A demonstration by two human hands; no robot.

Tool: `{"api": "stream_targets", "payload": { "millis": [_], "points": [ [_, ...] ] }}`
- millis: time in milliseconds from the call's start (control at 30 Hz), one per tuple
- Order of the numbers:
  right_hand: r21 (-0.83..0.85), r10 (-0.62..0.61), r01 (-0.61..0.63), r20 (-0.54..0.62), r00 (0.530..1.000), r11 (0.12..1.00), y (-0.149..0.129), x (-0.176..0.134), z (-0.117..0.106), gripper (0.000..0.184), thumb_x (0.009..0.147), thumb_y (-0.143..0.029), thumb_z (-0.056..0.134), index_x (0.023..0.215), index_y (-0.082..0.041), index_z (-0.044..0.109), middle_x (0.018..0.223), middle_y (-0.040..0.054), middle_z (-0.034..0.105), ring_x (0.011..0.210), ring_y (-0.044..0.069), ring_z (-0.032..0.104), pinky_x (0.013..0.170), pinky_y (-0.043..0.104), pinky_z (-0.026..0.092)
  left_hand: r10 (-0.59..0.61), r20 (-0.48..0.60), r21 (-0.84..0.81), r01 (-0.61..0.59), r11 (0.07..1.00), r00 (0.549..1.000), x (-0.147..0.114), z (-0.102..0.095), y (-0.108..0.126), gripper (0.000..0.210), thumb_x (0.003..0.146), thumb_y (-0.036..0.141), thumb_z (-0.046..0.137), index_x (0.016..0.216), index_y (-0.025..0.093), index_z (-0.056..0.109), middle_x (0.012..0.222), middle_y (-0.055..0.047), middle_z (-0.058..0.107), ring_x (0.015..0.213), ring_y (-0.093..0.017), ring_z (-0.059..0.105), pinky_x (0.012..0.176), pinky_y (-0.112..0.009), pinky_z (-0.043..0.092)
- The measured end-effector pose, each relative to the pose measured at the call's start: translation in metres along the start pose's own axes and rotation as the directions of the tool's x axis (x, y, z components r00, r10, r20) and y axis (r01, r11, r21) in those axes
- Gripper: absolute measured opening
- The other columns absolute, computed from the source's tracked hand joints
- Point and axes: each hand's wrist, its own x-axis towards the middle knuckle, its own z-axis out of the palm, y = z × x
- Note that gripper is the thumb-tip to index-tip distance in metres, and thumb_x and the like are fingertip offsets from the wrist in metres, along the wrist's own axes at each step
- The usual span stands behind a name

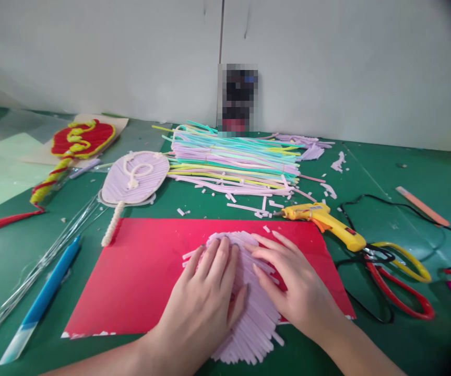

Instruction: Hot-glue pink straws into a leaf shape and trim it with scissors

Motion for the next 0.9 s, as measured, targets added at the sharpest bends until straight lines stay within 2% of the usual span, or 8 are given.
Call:
{"api": "stream_targets", "payload": {
  "millis": [333, 567, 767, 900],
  "points": [
    [-0.021, 0.014, -0.017, -0.144, 0.99, 1.0, 0.003, 0.0, -0.004, 0.018, 0.085, -0.008, 0.054, 0.096, -0.02, 0.062, 0.095, 0.0039, 0.074, 0.1, 0.02, 0.068, 0.1, 0.046, 0.051, -0.002, 0.012, -0.002, 0.002, 1.0, 1.0, 0.001, 0.0, 0.0, 0.043, 0.094, 0.031, 0.037, 0.12, 0.008, 0.062, 0.125, -0.014, 0.064, 0.114, -0.031, 0.061, 0.09, -0.042, 0.048],
    [-0.047, 0.006, -0.016, -0.203, 0.979, 0.999, 0.002, 0.001, -0.008, 0.014, 0.081, -0.007, 0.058, 0.083, -0.02, 0.063, 0.086, 0.0025, 0.075, 0.087, 0.02, 0.071, 0.095, 0.044, 0.053, -0.004, 0.022, 0.006, 0.004, 1.0, 1.0, 0.001, -0.001, 0.001, 0.044, 0.095, 0.031, 0.035, 0.12, 0.008, 0.063, 0.126, -0.014, 0.064, 0.114, -0.031, 0.06, 0.09, -0.042, 0.049],
    [-0.028, 0.007, -0.014, -0.217, 0.976, 1.0, 0.002, 0.001, -0.01, 0.015, 0.081, -0.007, 0.056, 0.079, -0.02, 0.064, 0.081, 0.0017, 0.074, 0.083, 0.019, 0.071, 0.093, 0.042, 0.054, -0.003, 0.032, 0.007, 0.003, 1.0, 0.999, 0.001, -0.001, 0.0, 0.045, 0.095, 0.031, 0.035, 0.121, 0.008, 0.063, 0.126, -0.015, 0.064, 0.115, -0.031, 0.06, 0.09, -0.042, 0.05],
    [-0.047, -0.018, 0.008, -0.218, 0.976, 0.999, 0.003, 0.001, -0.011, 0.015, 0.082, -0.006, 0.057, 0.084, -0.02, 0.064, 0.082, 0.0021, 0.074, 0.084, 0.018, 0.071, 0.092, 0.043, 0.054, -0.005, 0.038, 0.009, 0.004, 1.0, 0.999, 0.001, -0.002, 0.0, 0.046, 0.095, 0.031, 0.033, 0.121, 0.008, 0.063, 0.126, -0.015, 0.064, 0.114, -0.031, 0.061, 0.09, -0.042, 0.05]
  ]
}}
